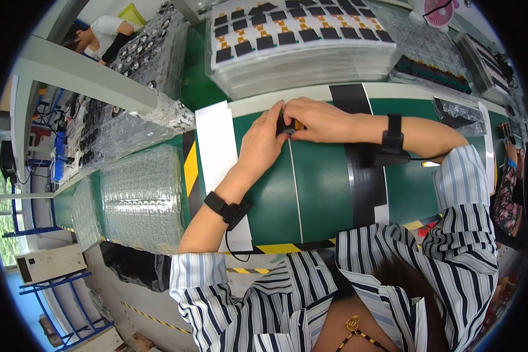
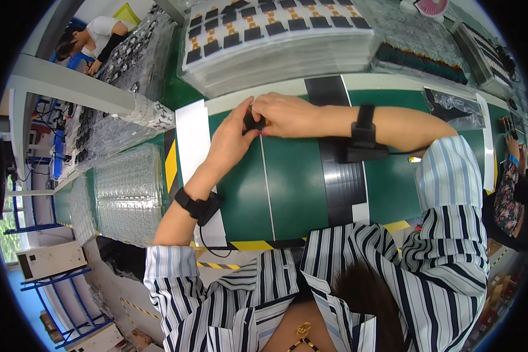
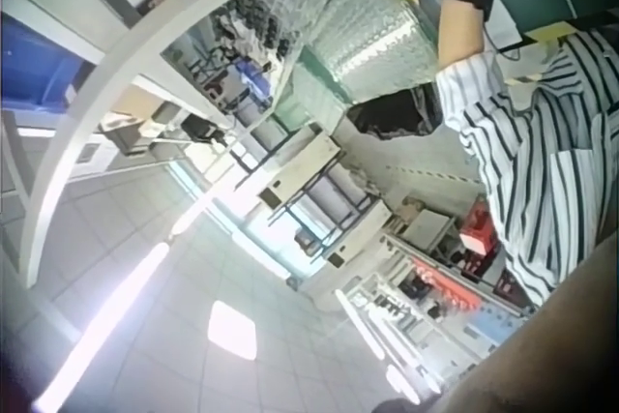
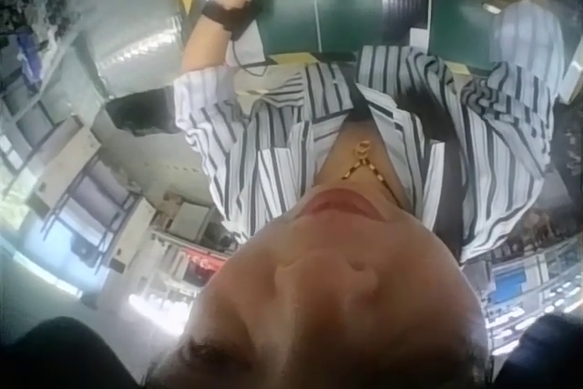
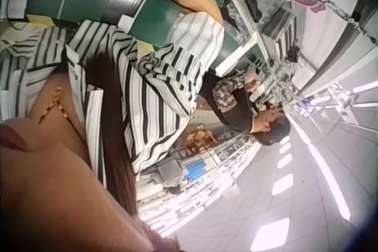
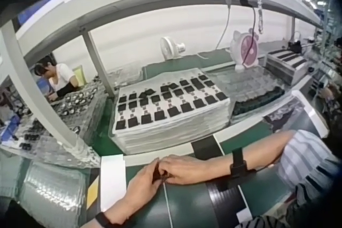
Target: Manually assemble small electronic components at a production station.
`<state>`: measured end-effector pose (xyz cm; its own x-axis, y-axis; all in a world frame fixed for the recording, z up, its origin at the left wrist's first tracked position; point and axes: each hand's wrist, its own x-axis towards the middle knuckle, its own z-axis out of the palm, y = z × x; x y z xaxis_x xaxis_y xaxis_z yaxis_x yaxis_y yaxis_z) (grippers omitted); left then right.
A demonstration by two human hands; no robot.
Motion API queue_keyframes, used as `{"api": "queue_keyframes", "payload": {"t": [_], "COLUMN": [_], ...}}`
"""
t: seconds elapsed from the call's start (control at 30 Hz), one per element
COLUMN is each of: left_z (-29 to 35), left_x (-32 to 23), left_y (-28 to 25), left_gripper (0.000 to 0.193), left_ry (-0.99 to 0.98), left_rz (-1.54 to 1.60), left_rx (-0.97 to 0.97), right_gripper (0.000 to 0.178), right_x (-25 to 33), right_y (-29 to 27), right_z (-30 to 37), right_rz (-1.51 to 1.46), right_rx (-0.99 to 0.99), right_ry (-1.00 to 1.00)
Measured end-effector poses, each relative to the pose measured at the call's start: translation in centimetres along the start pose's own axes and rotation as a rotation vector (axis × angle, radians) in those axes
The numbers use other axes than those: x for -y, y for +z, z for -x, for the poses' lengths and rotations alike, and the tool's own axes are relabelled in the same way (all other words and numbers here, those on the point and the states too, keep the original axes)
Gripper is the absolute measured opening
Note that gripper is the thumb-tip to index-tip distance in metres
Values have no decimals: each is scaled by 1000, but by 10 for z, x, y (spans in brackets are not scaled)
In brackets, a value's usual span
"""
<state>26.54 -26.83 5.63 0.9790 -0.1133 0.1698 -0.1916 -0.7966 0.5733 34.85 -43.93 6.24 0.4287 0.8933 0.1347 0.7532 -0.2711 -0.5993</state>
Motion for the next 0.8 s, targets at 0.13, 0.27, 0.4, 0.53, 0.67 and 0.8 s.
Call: {"api": "queue_keyframes", "payload": {"t": [0.13, 0.27, 0.4, 0.53, 0.67, 0.8], "left_z": [9, -14, -99, -178, -222, -239], "left_x": [-18, -44, -14, 35, 48, 36], "left_y": [-37, -122, -158, -155, -134, -118], "left_gripper": [54, 29, 24, 25, 30, 36], "left_ry": [148, 88, 93, -66, -359, -567], "left_rz": [-101, -206, -400, -333, -434, -543], "left_rx": [-22, 51, -93, -137, -57, -49], "right_gripper": [29, 20, 18, 17, 30, 34], "right_x": [9, 7, -35, -83, -70, -70], "right_y": [-45, -140, -194, -185, -166, -164], "right_z": [8, -20, -86, -140, -165, -168], "right_rz": [225, 486, 482, 492, 505, 560], "right_rx": [-177, -347, -361, -417, -226, -203], "right_ry": [-129, -80, 140, -7, 360, 437]}}
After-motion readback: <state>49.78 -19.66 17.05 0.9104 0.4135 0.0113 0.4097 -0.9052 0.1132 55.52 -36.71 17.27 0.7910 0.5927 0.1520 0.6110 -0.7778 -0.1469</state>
